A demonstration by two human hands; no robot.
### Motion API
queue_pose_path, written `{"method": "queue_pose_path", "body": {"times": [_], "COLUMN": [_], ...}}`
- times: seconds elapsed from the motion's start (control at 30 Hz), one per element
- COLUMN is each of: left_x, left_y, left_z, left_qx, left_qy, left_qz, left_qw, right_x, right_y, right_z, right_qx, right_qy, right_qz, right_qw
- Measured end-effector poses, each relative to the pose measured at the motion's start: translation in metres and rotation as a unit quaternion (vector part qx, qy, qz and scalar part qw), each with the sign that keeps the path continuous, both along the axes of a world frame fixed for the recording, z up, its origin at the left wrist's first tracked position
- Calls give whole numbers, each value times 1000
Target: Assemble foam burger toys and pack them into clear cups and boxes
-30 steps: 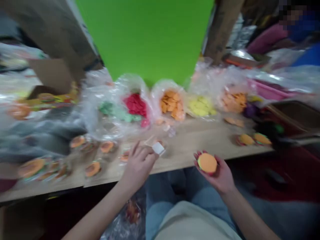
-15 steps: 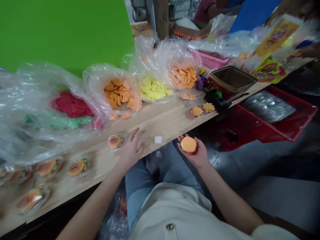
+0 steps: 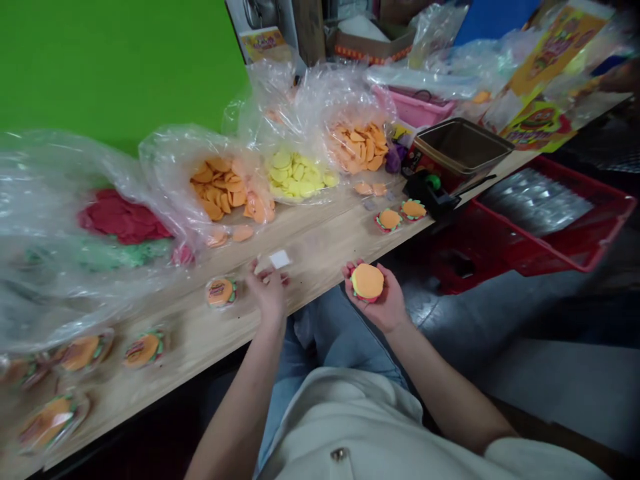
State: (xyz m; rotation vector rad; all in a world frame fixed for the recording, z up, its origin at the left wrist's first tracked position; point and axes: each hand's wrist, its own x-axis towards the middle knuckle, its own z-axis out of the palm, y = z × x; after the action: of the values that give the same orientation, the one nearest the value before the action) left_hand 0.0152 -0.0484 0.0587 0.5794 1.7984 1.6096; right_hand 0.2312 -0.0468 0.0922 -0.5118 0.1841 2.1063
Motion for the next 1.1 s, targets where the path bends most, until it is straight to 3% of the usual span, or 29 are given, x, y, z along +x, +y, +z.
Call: {"method": "queue_pose_path", "body": {"times": [0.1, 0.3, 0.37, 0.47, 0.53, 0.6, 0.7, 0.77, 0.8, 0.9, 0.97, 1.03, 1.1], "left_x": [13, 39, 35, 20, 10, 7, 12, 17, 19, 22, 23, 22, 22], "left_y": [-3, -44, -56, -60, -55, -48, -42, -42, -43, -45, -46, -47, -48], "left_z": [3, 32, 44, 58, 62, 62, 58, 56, 55, 57, 60, 63, 65], "left_qx": [-1, 15, 23, 15, -27, -85, -94, -57, -45, -24, 6, 25, 8], "left_qy": [-114, -285, -355, -478, -537, -560, -566, -571, -571, -563, -561, -559, -555], "left_qz": [12, -95, -166, -295, -341, -341, -298, -270, -262, -237, -204, -191, -213], "left_qw": [993, 954, 920, 827, 771, 751, 763, 773, 777, 792, 802, 806, 804], "right_x": [-22, -59, -64, -68, -71, -74, -76, -75, -74, -75, -77, -80, -82], "right_y": [5, 21, 24, 23, 20, 16, 13, 10, 8, -3, -12, -19, -22], "right_z": [11, 11, 12, 19, 23, 26, 28, 31, 33, 41, 45, 48, 49], "right_qx": [27, 48, 72, 131, 157, 178, 257, 370, 439, 632, 691, 697, 684], "right_qy": [9, -16, -43, -99, -135, -176, -287, -399, -456, -574, -619, -659, -688], "right_qz": [29, 90, 98, 102, 131, 160, 134, 87, 71, 74, 92, 96, 96], "right_qw": [999, 995, 992, 981, 969, 955, 913, 834, 771, 515, 362, 267, 223]}}
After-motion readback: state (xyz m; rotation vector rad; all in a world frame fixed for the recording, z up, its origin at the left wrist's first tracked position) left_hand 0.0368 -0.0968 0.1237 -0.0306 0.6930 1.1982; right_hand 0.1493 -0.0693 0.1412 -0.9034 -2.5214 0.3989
